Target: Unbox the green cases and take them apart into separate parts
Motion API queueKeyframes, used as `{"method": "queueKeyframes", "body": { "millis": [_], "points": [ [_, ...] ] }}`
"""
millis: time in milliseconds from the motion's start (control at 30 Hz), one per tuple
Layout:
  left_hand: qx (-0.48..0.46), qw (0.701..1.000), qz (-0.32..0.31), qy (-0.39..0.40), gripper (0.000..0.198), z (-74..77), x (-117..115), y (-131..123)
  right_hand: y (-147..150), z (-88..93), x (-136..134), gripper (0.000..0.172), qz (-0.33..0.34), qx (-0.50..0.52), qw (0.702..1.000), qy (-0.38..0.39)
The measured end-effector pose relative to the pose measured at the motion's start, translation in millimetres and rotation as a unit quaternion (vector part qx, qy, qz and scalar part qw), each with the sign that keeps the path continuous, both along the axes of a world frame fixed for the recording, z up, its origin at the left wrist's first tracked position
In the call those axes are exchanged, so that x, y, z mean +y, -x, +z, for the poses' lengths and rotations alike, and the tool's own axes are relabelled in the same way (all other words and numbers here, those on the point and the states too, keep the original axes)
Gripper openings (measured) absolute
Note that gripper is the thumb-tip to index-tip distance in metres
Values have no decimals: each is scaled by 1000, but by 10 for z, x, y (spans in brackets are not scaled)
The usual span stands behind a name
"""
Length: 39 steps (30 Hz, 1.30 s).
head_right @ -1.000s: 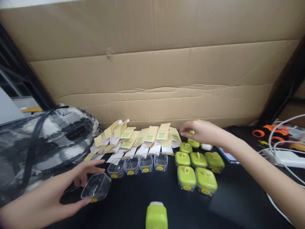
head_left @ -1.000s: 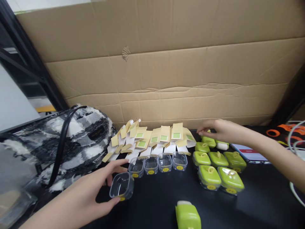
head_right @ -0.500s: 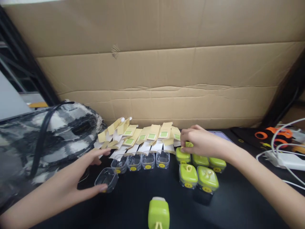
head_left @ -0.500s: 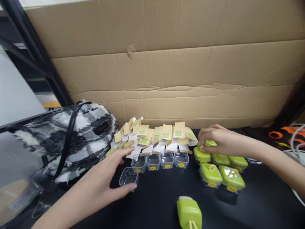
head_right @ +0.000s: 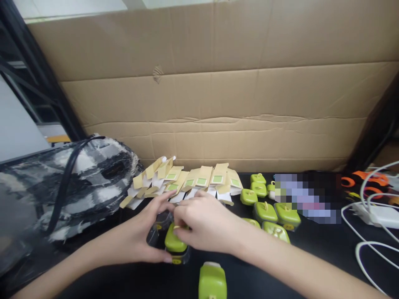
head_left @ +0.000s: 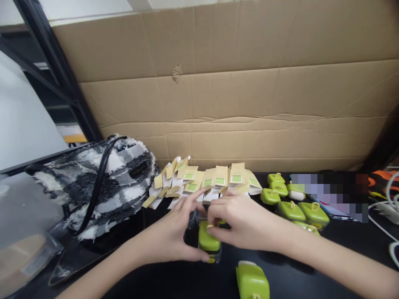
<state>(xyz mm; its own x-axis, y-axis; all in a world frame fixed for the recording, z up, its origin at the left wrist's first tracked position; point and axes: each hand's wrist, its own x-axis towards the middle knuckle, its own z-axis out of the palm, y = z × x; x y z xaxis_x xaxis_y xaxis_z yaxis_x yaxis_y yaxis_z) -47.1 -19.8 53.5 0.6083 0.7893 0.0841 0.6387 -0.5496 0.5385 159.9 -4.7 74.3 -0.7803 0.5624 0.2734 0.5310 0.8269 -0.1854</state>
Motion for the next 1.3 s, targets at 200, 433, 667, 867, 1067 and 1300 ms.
{"method": "queueKeyframes", "body": {
  "millis": [200, 433, 667, 867, 1067, 1300],
  "points": [
    [3, 1000, 11, -4, 105, -175, -43, 1, 96, -66, -55, 10, 15, 21, 1000, -15],
    [4, 999, 24, -31, 89, -119, -85, 10, -462, 357, -83, 12, -74, 102, 992, -2],
    [80, 994, -20, -72, 49, -10, -82, 95, -1146, 398, 288, 23, -183, -47, 981, 50],
    [92, 994, -15, -63, 46, -33, -58, 115, -1217, 124, 451, 20, -177, -97, 974, 106],
    [87, 994, -10, -63, 47, -37, -76, 138, -1252, 140, 426, 18, -185, -135, 962, 148],
    [88, 995, -3, -49, 54, -22, -44, 126, -1259, 135, 204, 16, -170, -147, 962, 157]
  ]
}}
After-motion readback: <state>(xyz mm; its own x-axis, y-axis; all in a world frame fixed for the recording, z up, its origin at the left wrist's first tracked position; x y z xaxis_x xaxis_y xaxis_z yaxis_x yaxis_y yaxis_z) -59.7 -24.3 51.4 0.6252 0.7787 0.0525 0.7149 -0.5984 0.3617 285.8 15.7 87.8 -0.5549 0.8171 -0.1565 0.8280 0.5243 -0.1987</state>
